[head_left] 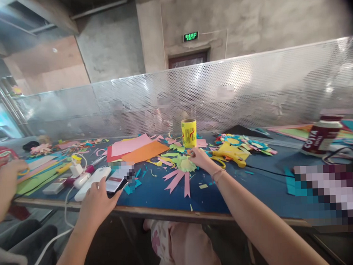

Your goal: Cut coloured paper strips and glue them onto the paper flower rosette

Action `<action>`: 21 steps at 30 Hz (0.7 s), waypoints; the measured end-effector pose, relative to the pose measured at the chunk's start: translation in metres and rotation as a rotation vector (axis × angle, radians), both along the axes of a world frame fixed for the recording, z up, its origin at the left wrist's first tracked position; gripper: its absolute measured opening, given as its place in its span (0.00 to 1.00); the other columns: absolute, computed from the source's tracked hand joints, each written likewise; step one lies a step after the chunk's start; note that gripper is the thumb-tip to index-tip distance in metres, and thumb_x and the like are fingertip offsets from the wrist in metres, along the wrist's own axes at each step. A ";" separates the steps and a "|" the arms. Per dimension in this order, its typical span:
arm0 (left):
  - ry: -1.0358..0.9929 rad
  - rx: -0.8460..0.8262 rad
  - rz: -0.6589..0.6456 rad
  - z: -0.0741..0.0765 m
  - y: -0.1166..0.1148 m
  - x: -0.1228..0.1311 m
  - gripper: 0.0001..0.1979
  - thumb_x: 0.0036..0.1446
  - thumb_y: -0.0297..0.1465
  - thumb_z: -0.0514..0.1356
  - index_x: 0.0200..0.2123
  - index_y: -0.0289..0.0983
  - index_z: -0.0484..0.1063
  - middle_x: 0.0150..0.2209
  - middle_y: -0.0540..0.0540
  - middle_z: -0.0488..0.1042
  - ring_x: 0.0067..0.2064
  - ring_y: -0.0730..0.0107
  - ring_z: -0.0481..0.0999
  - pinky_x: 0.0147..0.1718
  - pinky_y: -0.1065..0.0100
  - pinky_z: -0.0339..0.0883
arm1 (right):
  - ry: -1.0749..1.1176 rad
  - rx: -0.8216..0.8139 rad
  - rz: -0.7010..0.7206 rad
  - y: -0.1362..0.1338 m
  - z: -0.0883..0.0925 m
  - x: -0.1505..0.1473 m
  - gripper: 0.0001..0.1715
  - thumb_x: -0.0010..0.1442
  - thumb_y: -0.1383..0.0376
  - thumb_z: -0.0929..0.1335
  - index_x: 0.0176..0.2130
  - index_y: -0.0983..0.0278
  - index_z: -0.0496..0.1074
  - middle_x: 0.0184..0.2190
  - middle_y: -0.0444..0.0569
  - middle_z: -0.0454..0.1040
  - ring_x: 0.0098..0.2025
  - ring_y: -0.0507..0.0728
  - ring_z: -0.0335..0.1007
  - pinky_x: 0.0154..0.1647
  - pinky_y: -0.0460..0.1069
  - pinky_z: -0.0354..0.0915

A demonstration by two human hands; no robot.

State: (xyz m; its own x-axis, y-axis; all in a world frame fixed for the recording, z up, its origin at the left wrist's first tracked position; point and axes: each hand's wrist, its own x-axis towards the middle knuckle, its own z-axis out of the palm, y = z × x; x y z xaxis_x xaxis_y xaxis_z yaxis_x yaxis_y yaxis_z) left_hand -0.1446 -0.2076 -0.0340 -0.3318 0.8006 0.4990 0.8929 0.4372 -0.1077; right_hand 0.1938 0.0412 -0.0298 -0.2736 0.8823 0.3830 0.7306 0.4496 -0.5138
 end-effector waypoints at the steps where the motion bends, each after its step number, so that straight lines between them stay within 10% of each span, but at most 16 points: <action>1: -0.012 -0.015 -0.004 0.001 0.000 0.001 0.36 0.57 0.48 0.48 0.58 0.25 0.58 0.43 0.30 0.70 0.43 0.47 0.73 0.39 0.58 0.65 | -0.015 -0.022 -0.009 0.000 0.000 0.000 0.16 0.49 0.73 0.67 0.41 0.70 0.72 0.30 0.50 0.75 0.36 0.55 0.70 0.40 0.47 0.64; 21: -0.058 0.098 -0.015 0.000 0.007 0.011 0.32 0.54 0.46 0.54 0.54 0.26 0.59 0.45 0.31 0.66 0.37 0.53 0.75 0.33 0.61 0.67 | -0.045 -0.023 -0.047 -0.009 0.010 -0.001 0.14 0.55 0.69 0.66 0.42 0.69 0.73 0.34 0.53 0.76 0.39 0.55 0.72 0.39 0.45 0.62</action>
